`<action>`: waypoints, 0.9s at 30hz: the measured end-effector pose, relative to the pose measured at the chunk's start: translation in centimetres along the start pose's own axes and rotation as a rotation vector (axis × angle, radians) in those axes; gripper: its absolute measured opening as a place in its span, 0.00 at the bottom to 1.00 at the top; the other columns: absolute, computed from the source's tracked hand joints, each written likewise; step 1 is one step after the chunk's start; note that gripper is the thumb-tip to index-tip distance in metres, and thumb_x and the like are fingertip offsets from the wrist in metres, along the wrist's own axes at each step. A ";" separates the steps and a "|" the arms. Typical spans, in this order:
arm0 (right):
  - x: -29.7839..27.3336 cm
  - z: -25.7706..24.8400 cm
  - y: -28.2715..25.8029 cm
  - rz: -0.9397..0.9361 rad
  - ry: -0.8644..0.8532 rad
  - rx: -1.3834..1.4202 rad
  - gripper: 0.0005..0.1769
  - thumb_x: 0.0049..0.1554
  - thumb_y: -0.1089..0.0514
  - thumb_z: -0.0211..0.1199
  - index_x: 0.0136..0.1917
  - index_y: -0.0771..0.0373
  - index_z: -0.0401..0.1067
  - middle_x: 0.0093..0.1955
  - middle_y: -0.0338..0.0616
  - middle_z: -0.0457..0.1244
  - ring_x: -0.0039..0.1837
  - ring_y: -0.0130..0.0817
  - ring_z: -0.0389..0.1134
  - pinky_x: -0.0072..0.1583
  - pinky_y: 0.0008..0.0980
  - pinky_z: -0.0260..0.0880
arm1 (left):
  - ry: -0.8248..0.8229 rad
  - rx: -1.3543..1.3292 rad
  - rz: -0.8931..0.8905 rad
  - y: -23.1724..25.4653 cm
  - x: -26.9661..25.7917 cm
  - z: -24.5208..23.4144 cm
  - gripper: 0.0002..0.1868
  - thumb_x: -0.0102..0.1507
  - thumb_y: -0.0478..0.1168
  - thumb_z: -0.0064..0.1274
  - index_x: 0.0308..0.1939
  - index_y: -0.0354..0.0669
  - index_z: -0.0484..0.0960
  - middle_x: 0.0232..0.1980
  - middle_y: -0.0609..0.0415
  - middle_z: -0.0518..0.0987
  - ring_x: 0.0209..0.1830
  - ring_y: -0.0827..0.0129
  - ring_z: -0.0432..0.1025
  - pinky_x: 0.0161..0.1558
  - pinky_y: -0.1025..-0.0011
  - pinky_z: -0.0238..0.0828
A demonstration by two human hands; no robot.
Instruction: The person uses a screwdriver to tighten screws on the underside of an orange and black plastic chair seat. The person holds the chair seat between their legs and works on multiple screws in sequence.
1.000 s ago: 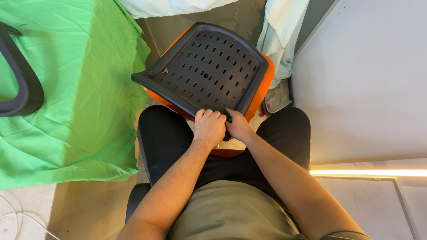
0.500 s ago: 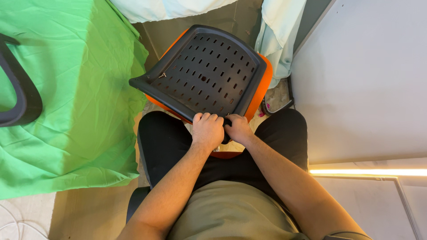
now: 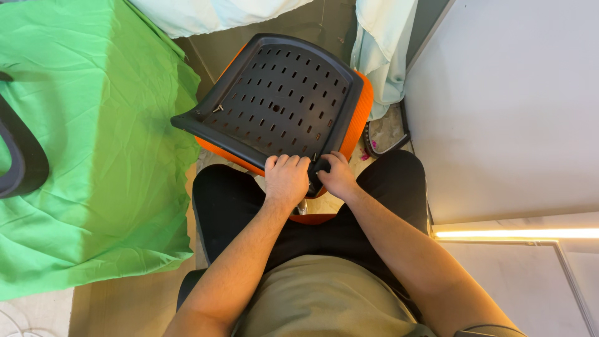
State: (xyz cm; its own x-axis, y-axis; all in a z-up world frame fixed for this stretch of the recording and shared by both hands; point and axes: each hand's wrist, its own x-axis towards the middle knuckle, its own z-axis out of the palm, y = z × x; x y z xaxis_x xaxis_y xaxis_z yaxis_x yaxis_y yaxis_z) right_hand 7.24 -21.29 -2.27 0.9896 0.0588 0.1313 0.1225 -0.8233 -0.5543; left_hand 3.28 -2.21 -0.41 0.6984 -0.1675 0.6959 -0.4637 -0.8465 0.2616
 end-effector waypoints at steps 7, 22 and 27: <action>0.7 -2.7 0.3 -0.031 0.047 0.046 0.24 0.53 0.60 0.63 0.63 0.65 0.73 0.69 0.54 0.61 0.68 0.49 0.63 0.67 0.40 0.65 | -0.493 0.062 -0.149 0.8 3.0 -1.7 0.06 0.63 0.42 0.53 0.42 0.48 0.81 0.41 0.59 0.81 0.47 0.64 0.74 0.54 0.59 0.60; -0.8 -15.7 3.6 -0.052 0.561 0.015 0.09 0.56 0.62 0.60 0.48 0.64 0.79 0.50 0.49 0.70 0.54 0.44 0.71 0.58 0.38 0.70 | -0.527 -0.275 -0.014 5.6 9.1 -0.2 0.22 0.69 0.51 0.48 0.61 0.41 0.74 0.55 0.50 0.79 0.58 0.57 0.72 0.61 0.56 0.64; -3.1 -17.0 10.7 0.541 0.526 0.261 0.10 0.60 0.59 0.56 0.50 0.62 0.77 0.41 0.50 0.68 0.42 0.44 0.70 0.46 0.43 0.72 | -0.517 -0.311 0.033 6.7 10.0 1.2 0.23 0.68 0.50 0.49 0.62 0.40 0.74 0.57 0.49 0.79 0.60 0.56 0.72 0.62 0.55 0.63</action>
State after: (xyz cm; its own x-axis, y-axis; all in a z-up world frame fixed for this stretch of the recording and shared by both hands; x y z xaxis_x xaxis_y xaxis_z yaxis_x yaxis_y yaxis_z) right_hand 4.18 -39.91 5.33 0.7594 -0.6389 0.1231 -0.2867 -0.4984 -0.8182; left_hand 7.81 -10.17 7.46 0.8194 -0.4811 0.3116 -0.5726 -0.6625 0.4829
